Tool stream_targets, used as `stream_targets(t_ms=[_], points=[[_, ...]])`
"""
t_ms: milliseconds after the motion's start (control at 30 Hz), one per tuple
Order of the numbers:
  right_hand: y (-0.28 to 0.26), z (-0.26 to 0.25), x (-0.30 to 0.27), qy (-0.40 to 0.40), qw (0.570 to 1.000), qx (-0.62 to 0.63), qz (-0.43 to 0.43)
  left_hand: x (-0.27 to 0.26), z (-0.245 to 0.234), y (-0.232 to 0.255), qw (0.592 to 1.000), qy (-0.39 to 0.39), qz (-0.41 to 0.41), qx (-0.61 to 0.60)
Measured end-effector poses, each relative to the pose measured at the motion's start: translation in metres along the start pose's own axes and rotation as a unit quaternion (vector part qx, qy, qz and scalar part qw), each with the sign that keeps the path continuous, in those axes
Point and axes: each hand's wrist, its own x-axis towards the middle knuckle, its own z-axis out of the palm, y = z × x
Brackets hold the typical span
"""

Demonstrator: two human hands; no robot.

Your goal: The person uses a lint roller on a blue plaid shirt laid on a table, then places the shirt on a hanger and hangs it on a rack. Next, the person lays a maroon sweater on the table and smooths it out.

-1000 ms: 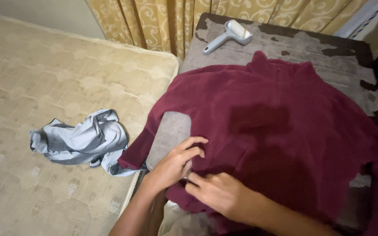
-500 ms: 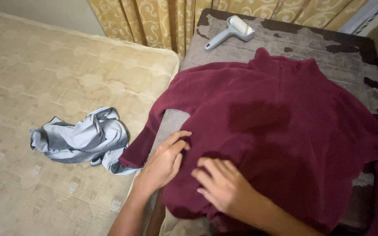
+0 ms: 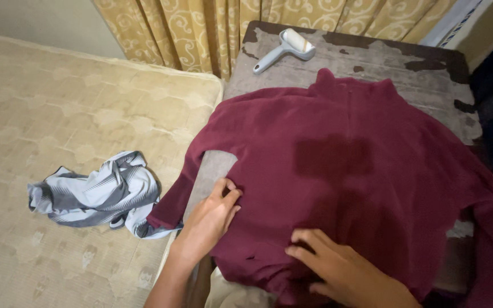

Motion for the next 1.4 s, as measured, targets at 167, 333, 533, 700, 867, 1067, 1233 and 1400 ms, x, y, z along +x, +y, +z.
stream_targets(t_ms=[167, 333, 533, 700, 867, 1067, 1233, 1400], points=[[0.01, 0.005, -0.014, -0.081, 0.992, -0.095, -0.014, 0.001, 0.0, 0.003, 0.999, -0.024, -0.02, 0.01], [0.007, -0.019, -0.022, -0.277, 0.957, -0.044, 0.072, 0.006, -0.009, 0.01, 0.998, -0.053, -0.04, 0.025], [-0.004, -0.034, -0.005, 0.095, 0.995, 0.024, -0.031, 0.021, -0.002, 0.019, 0.996, 0.027, 0.024, 0.08], [0.023, -0.041, 0.027, 0.276, 0.941, -0.119, 0.154, 0.059, 0.047, 0.012, 0.989, 0.035, 0.132, 0.05], [0.062, -0.043, 0.031, 0.224, 0.941, -0.107, 0.23, 0.083, 0.086, -0.009, 0.988, -0.068, 0.079, 0.115], [0.087, -0.033, 0.01, 0.051, 0.917, -0.175, 0.354, 0.082, 0.091, -0.027, 0.986, -0.078, 0.027, 0.144], [0.086, -0.045, -0.011, 0.068, 0.934, -0.146, 0.319, 0.092, 0.081, -0.011, 0.975, -0.096, 0.024, 0.2], [0.092, -0.052, 0.01, 0.164, 0.92, -0.119, 0.335, 0.123, 0.094, -0.002, 0.977, -0.09, 0.029, 0.19]])
